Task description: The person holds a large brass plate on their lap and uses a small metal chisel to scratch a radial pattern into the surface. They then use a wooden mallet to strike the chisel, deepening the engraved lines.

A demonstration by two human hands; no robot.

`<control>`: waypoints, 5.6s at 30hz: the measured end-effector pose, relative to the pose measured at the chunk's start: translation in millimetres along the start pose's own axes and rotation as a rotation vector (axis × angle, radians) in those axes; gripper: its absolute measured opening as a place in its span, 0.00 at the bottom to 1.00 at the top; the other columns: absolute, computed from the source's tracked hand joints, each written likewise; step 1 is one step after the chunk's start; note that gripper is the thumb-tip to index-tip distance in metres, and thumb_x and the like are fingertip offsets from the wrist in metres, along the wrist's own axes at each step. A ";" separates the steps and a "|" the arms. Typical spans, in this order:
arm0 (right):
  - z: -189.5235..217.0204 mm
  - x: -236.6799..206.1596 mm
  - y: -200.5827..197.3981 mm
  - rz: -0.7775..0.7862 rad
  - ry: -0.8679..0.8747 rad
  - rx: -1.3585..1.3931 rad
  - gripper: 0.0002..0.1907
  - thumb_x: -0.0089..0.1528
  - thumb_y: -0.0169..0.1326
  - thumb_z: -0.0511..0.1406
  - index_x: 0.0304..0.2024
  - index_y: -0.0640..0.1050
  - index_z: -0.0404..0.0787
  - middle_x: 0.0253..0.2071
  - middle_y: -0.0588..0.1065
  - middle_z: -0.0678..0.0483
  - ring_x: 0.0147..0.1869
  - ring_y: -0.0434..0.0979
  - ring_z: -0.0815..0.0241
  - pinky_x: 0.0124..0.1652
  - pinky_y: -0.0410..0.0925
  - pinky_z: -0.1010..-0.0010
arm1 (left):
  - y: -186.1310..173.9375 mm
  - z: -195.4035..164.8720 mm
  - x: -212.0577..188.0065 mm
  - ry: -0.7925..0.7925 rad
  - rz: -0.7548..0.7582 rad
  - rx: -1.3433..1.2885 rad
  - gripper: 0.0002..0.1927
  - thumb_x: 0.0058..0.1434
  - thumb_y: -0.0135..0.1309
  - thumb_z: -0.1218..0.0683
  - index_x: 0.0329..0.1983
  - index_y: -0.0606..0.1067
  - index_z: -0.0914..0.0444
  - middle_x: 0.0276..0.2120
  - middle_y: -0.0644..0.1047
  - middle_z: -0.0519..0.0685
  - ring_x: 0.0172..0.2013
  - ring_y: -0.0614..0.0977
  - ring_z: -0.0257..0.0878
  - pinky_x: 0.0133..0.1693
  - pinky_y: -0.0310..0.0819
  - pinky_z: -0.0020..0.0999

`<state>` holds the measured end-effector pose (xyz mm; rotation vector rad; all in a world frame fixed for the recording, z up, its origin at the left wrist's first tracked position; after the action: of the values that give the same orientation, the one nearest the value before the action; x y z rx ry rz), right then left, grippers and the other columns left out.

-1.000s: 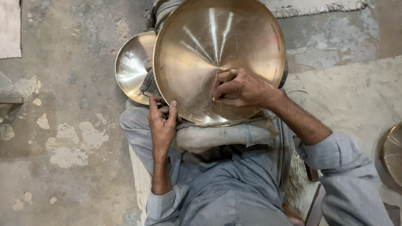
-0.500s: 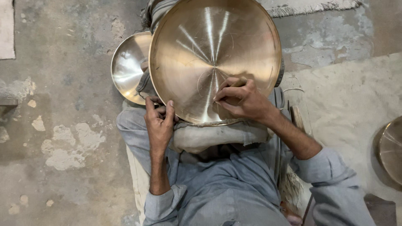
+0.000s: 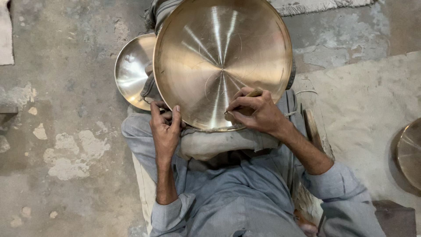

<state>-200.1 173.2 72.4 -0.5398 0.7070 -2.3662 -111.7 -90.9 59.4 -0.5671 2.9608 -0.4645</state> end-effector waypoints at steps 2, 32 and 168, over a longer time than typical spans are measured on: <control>-0.4 -1.6 -0.5 0.010 0.020 -0.006 0.06 0.58 0.67 0.35 0.38 0.85 0.44 0.37 0.79 0.58 0.39 0.82 0.65 0.40 0.79 0.70 | 0.6 -0.3 -1.0 0.009 -0.002 -0.019 0.12 0.72 0.53 0.55 0.48 0.65 0.66 0.17 0.78 0.47 0.19 0.79 0.31 0.23 0.71 0.26; -37.7 7.1 -34.3 -0.714 0.032 0.109 0.03 0.68 0.62 0.25 0.42 0.83 0.36 0.46 0.80 0.49 0.44 0.86 0.62 0.41 0.84 0.79 | 3.3 -5.9 -1.9 -0.075 0.064 0.045 0.14 0.69 0.54 0.56 0.49 0.65 0.69 0.21 0.81 0.51 0.19 0.81 0.33 0.21 0.70 0.27; -37.5 -167.3 4.6 -0.427 0.202 0.707 0.08 0.66 0.54 0.26 0.45 0.82 0.35 0.53 0.79 0.45 0.53 0.84 0.55 0.52 0.82 0.67 | -20.7 -15.7 -24.4 0.057 -0.036 -0.507 0.29 0.73 0.51 0.55 0.68 0.52 0.67 0.43 0.82 0.58 0.37 0.87 0.44 0.38 0.84 0.34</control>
<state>-94.9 291.7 6.8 -0.1435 -0.2196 -2.8609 -84.2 -95.7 81.6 -0.6542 3.1260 0.2887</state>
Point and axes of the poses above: each hand's wrist, its own x-axis towards the middle knuckle, its own y-axis out of the palm, z = x × y, the point moved 1 cm from there along x, towards the middle knuckle
